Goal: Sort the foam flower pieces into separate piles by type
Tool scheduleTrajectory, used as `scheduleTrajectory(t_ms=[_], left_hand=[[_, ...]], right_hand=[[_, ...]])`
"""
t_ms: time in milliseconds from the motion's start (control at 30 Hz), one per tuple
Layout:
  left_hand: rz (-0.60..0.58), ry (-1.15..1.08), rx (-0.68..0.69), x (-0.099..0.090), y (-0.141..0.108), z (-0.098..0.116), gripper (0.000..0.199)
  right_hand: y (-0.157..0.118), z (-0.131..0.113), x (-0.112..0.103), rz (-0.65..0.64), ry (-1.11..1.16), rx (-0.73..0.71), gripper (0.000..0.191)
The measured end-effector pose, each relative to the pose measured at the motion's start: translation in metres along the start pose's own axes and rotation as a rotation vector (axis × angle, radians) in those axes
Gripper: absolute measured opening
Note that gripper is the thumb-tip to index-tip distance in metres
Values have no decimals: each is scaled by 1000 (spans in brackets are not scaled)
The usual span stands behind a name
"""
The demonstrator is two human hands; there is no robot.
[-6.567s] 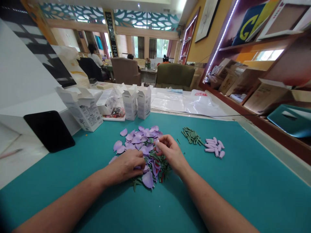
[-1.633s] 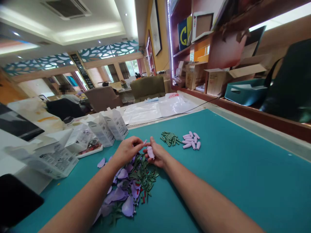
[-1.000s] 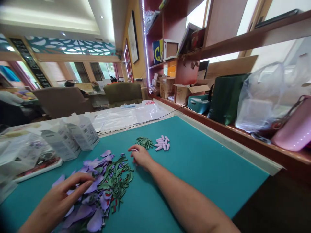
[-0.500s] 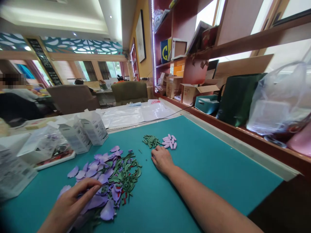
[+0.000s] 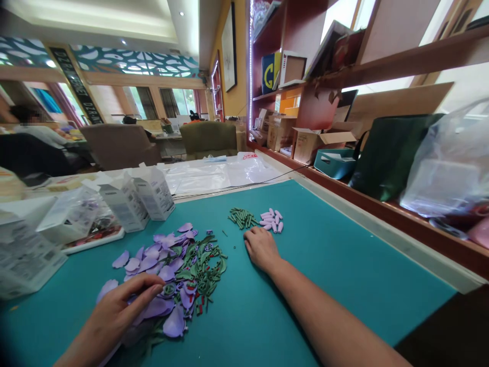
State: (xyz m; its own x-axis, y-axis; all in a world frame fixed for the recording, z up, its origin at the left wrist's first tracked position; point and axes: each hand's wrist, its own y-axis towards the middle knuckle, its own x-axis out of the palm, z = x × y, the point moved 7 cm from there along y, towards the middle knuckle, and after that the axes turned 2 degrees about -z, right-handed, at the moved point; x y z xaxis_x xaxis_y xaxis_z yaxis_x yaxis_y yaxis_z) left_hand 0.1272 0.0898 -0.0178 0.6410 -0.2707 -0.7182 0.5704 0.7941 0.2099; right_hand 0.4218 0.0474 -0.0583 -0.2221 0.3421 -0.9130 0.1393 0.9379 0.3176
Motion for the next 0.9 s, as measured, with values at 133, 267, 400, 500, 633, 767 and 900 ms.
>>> scheduleTrajectory(t_ms=[133, 267, 400, 500, 633, 767, 900], left_hand=[[5, -4, 10, -1, 0, 0, 32], [12, -18, 24, -4, -2, 3, 32], [58, -29, 5, -15, -2, 3, 33], [148, -51, -26, -31, -2, -2, 31], [249, -133, -77, -49, -1, -15, 30], [284, -166, -91, -54, -1, -27, 32], [302, -133, -91, -53, 0, -36, 31]], right_hand=[[2, -22, -10, 134, 215, -75, 29], [16, -54, 10, 83, 450, -72, 37], [36, -67, 39, 19, 367, 57, 44], [45, -69, 53, 4, 304, 112, 45], [44, -88, 66, -7, 302, 77, 45], [41, -118, 77, -10, 326, 30, 46], [47, -142, 84, -10, 351, 31, 46]])
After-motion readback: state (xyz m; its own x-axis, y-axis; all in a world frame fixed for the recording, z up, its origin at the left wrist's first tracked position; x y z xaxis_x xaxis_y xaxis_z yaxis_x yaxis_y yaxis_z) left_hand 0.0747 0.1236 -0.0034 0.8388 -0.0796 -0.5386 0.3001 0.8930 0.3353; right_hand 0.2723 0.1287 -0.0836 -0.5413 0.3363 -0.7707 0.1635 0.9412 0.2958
